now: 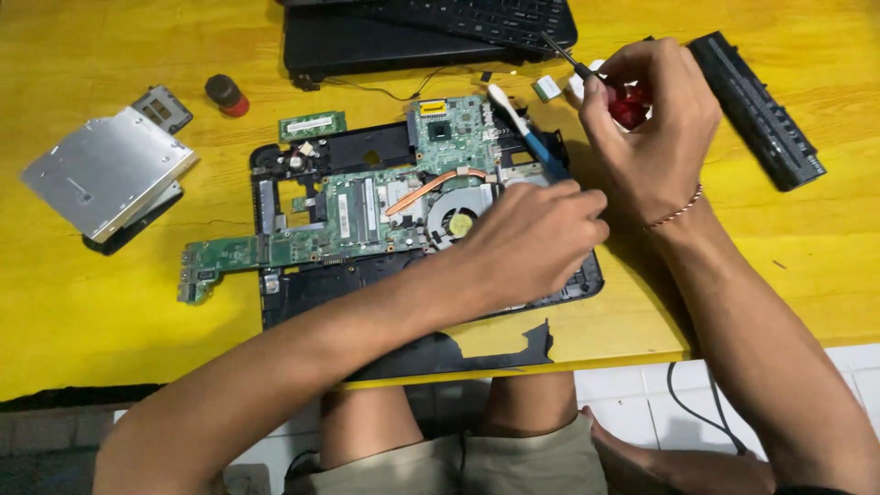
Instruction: Disassembling a laptop motherboard by removing screws with a screwdriver and disconnecting ribbon cables.
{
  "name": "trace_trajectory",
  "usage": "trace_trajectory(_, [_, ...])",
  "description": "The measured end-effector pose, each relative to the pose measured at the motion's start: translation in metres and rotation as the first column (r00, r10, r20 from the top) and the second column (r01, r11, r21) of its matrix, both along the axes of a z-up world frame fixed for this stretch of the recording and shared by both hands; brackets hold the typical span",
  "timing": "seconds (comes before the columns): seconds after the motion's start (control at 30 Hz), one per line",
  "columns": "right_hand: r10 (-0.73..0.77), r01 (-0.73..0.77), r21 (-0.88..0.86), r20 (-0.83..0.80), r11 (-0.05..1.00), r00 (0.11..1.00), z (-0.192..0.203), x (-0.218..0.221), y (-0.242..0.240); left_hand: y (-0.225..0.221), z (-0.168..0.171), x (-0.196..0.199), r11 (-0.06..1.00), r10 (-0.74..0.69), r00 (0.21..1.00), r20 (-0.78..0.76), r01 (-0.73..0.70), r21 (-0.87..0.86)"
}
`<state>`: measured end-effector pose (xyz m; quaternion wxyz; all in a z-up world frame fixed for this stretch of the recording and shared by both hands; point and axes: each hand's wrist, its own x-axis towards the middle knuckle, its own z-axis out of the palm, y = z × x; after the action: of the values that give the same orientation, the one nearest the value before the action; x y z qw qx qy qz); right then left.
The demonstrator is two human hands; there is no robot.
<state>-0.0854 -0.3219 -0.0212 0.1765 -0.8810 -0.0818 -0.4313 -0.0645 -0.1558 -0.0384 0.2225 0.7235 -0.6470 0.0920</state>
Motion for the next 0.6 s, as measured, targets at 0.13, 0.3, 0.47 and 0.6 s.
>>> trace_trajectory(0.13, [-0.052, 0.064, -0.115, 0.105, 0.991, 0.993, 0.009, -0.001, -0.01, -0.039, -0.024, -0.017, 0.994, 0.056, 0.996, 0.063, -0.061, 0.087])
trace_trajectory(0.3, [-0.078, 0.108, -0.171, 0.171, 0.979, 0.982, 0.012, 0.001, -0.013, -0.054, -0.031, -0.026, 0.992, 0.106, 0.992, 0.075, -0.11, 0.054])
trace_trajectory(0.47, [-0.023, 0.037, -0.12, 0.118, 0.992, 0.993, 0.016, -0.003, -0.014, -0.042, -0.023, -0.025, 0.982, 0.185, 0.982, 0.037, -0.186, 0.03])
trace_trajectory(0.6, [0.148, -0.148, 0.002, -0.104, 0.989, 0.984, 0.021, -0.006, -0.011, 0.001, 0.005, -0.003, 0.972, 0.233, 0.972, 0.011, -0.233, 0.039])
